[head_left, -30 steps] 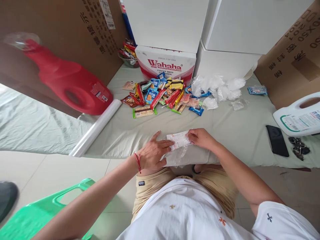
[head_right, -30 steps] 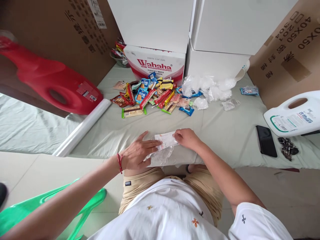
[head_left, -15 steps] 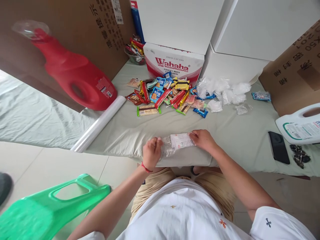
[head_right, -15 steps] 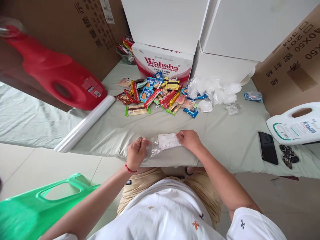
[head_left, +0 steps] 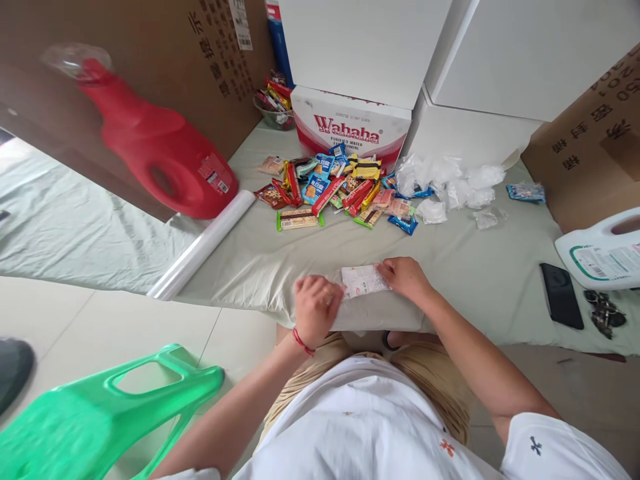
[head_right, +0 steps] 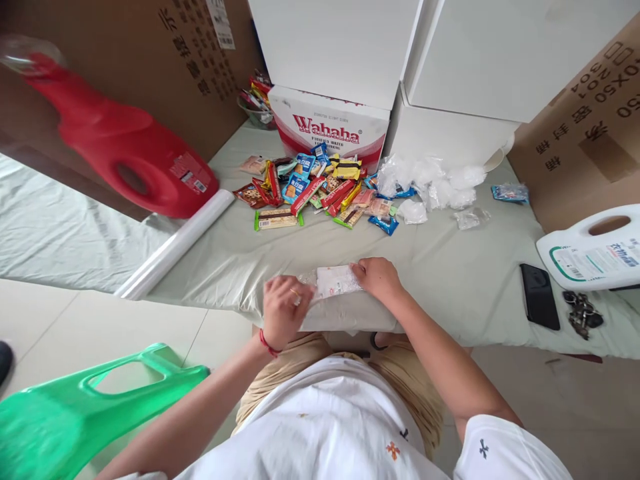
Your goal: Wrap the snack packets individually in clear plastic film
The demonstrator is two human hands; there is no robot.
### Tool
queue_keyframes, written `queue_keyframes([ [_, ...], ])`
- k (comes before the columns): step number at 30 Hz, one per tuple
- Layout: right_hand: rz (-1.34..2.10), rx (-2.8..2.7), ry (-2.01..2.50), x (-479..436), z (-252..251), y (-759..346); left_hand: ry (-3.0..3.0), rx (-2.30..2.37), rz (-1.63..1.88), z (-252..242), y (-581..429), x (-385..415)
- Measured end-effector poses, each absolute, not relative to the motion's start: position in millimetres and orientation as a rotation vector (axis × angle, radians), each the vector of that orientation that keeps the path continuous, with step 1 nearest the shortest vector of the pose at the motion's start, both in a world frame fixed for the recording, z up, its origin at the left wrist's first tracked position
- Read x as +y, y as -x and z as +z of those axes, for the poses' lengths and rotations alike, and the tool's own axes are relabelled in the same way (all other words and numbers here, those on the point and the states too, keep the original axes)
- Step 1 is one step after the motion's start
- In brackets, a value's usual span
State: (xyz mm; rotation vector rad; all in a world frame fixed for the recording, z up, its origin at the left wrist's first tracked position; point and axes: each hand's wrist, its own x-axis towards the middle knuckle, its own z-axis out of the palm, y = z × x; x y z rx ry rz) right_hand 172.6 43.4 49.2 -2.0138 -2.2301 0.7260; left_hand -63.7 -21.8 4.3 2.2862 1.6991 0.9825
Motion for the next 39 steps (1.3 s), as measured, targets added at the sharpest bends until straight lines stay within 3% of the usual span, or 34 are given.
queue_keyframes([
  [5, 0.883, -2.091, 1.996, 47, 43, -174, -1.758, 2.226, 0.754, 1, 86, 12],
  [8, 0.852, -2.084, 2.013, 48, 37, -173, -1.87, 2.385, 1.104, 14, 88, 4],
  [11, 0.774, -2.13, 2.011, 46, 35, -171, -2.39, 1.891, 1.395, 32, 69, -14],
  [14, 0.71, -2.192, 1.999, 46, 36, -171, -2.715, 1.187, 1.032, 33, 37, -17],
  [19, 0.893, -2.086, 1.883, 60, 35, -189, -2.541, 1.388, 0.609, 1, 10, 7],
  [25, 0.565, -1.706, 2.075, 89, 32, -232, -2.489, 1.434, 0.476, -8, 14, 9],
  [31, 1.009, -2.0, 1.784, 76, 33, -241, -2.5, 1.438, 0.499, -8, 15, 8],
  [35, 1.434, -1.797, 1.646, 64, 31, -247, -2.503, 1.43, 0.558, -9, 17, 7],
  [39, 1.438, -1.513, 1.589, 56, 31, -248, -2.532, 1.412, 0.657, -1, 15, 8],
])
